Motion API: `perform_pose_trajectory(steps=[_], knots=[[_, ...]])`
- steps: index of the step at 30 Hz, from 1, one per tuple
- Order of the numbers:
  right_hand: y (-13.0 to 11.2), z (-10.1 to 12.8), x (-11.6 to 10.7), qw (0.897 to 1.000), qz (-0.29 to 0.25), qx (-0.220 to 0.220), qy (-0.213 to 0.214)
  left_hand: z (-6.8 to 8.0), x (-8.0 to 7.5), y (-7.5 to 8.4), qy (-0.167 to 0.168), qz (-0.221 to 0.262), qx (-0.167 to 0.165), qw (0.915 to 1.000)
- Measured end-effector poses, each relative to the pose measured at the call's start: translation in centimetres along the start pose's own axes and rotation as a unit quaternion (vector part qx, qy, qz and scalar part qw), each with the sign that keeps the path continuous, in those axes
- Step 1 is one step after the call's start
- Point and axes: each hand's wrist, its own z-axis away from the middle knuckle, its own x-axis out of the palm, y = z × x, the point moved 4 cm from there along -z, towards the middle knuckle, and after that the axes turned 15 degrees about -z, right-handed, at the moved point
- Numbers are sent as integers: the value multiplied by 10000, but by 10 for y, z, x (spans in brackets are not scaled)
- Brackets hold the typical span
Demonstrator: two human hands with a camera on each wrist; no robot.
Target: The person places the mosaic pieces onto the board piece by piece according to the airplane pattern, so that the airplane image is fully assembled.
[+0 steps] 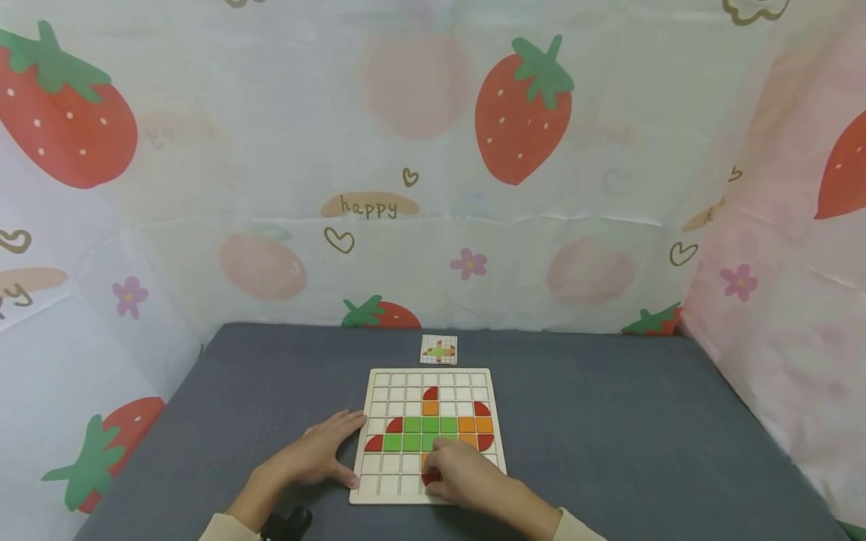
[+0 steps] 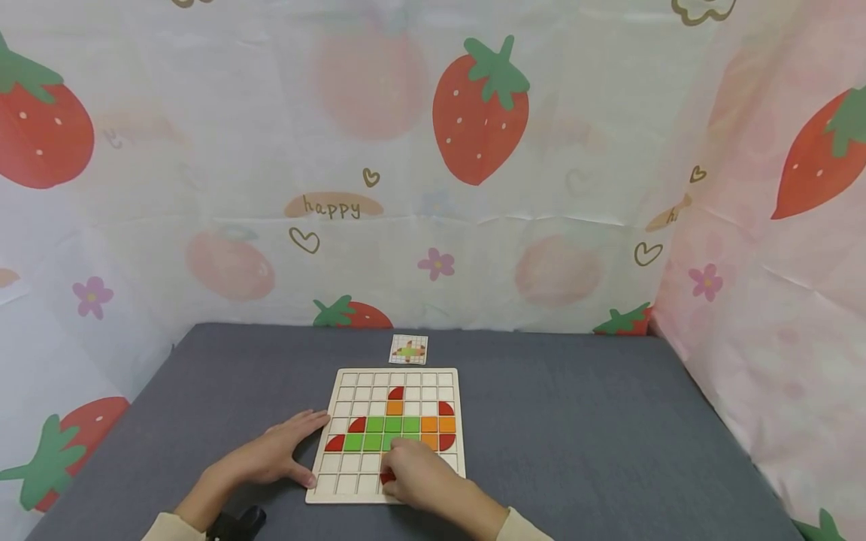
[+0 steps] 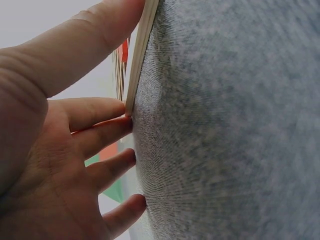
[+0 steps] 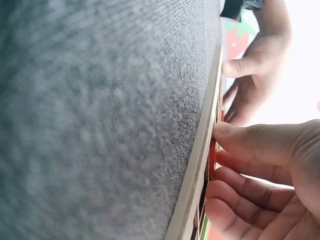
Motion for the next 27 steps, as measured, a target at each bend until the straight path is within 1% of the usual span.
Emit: perform_pose_trajectory(steps=[7, 10, 13, 19, 22, 27], knots=[[0, 0, -1, 9999, -63, -37, -73, 1, 0, 0, -12, -8, -19, 10000], [0, 1, -3, 9999, -17, -121, -8, 0, 0, 0, -8, -30, 12, 10000], [2, 2, -5, 9998, -144, -128, 44, 0, 1, 0, -16, -56, 33, 10000], [13, 5, -11, 9967, -786, 183, 52, -1, 0, 2, 42, -254, 86, 9996], [19, 7, -15, 9930, -1128, 356, 73, -2, 0, 2, 40, -309, 85, 9995], [30, 10, -19, 9853, -1642, 426, 201, -1, 0, 1, 73, -323, 115, 9994]])
